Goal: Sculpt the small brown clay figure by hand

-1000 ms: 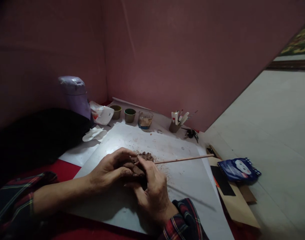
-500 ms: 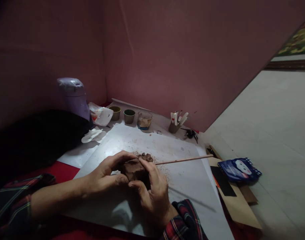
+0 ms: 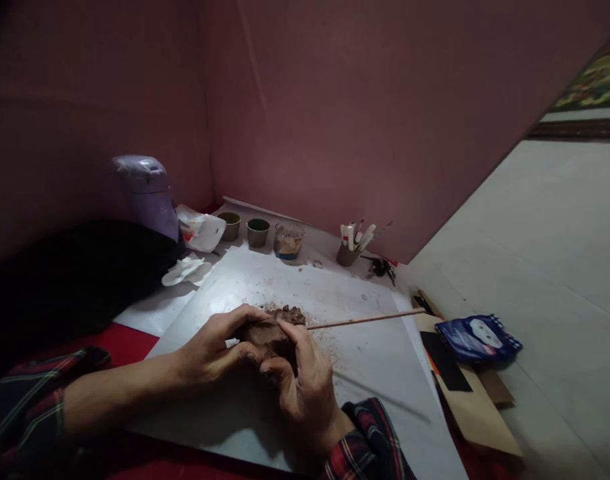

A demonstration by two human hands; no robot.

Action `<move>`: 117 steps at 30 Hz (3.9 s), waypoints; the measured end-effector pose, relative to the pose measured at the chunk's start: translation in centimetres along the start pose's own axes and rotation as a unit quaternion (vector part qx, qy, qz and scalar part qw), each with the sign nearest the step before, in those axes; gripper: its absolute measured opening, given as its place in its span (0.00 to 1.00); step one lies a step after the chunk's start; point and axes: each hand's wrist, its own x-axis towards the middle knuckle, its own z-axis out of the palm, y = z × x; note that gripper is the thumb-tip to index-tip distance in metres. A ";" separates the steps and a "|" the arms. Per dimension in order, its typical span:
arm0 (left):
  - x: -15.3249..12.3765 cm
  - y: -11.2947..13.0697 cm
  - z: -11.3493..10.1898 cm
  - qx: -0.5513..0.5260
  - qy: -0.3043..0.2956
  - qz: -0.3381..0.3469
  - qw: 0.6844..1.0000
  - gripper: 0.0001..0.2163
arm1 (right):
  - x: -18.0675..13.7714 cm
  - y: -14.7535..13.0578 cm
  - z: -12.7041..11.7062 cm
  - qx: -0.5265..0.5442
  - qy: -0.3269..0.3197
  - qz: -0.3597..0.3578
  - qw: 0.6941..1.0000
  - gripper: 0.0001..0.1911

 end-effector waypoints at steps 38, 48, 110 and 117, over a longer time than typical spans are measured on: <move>-0.1 0.1 0.0 0.020 0.003 0.043 0.999 0.15 | 0.2 -0.6 -0.7 0.111 -0.027 0.085 0.990 0.21; 0.1 0.6 -0.1 0.018 0.012 0.025 0.999 0.12 | 0.1 -0.5 -0.4 0.076 -0.031 0.047 0.995 0.18; 0.1 -0.2 0.1 0.014 0.019 0.124 0.992 0.07 | -0.2 -0.6 -0.4 0.147 -0.001 0.086 0.985 0.12; -0.1 0.1 0.0 -0.042 0.021 0.081 0.996 0.19 | -0.4 -0.7 -0.6 0.141 0.018 0.089 0.986 0.12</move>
